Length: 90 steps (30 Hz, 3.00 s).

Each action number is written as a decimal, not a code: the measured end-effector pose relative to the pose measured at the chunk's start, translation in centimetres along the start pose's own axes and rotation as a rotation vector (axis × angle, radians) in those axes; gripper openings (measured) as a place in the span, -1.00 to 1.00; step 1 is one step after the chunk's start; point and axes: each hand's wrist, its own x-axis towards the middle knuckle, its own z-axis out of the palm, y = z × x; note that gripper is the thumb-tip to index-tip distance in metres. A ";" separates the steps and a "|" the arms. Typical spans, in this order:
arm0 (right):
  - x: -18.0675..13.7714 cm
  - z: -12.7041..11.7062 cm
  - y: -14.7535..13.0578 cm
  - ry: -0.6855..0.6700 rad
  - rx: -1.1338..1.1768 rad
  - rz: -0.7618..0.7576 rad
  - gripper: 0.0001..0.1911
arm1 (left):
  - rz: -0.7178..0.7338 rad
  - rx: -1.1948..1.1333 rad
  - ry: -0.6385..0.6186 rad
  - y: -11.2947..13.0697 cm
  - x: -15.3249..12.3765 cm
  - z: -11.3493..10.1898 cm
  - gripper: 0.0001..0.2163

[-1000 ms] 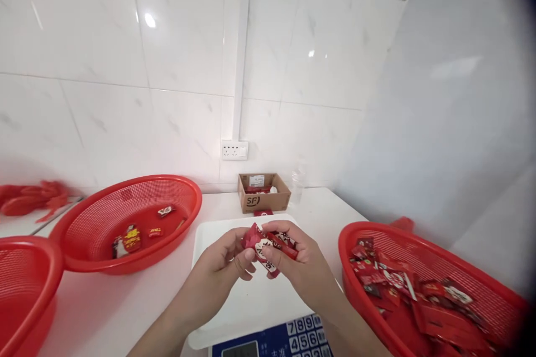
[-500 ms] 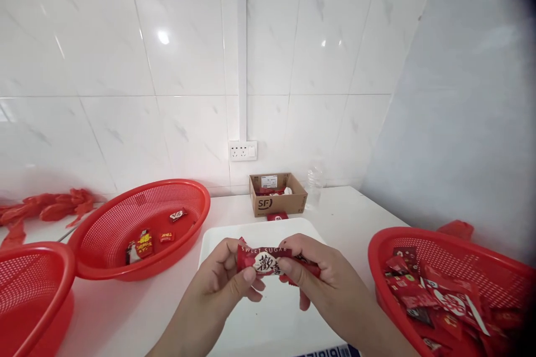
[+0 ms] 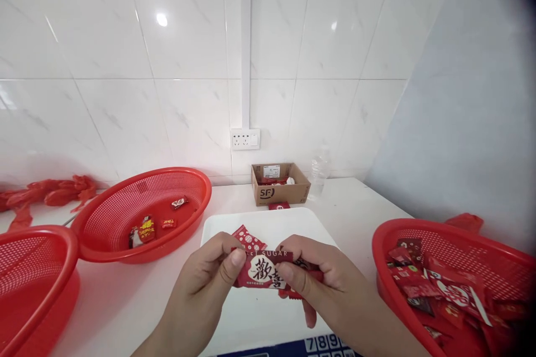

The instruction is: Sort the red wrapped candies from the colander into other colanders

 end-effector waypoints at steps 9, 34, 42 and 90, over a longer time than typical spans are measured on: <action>-0.5 0.1 0.2 0.015 0.014 -0.047 -0.66 | 0.005 -0.146 0.024 -0.3 -0.6 0.5 -0.70; -0.1 -0.1 0.1 0.057 0.070 -0.073 -0.77 | -0.113 -0.115 -0.074 1.2 -0.6 0.1 -0.88; -0.2 -0.1 -0.3 0.269 0.125 -0.147 -0.73 | 0.033 -0.023 0.008 1.3 -1.0 -0.2 -0.91; 0.0 0.0 -0.3 0.624 -0.097 -0.295 -0.83 | -0.060 0.585 -0.223 0.5 0.3 -0.9 -0.90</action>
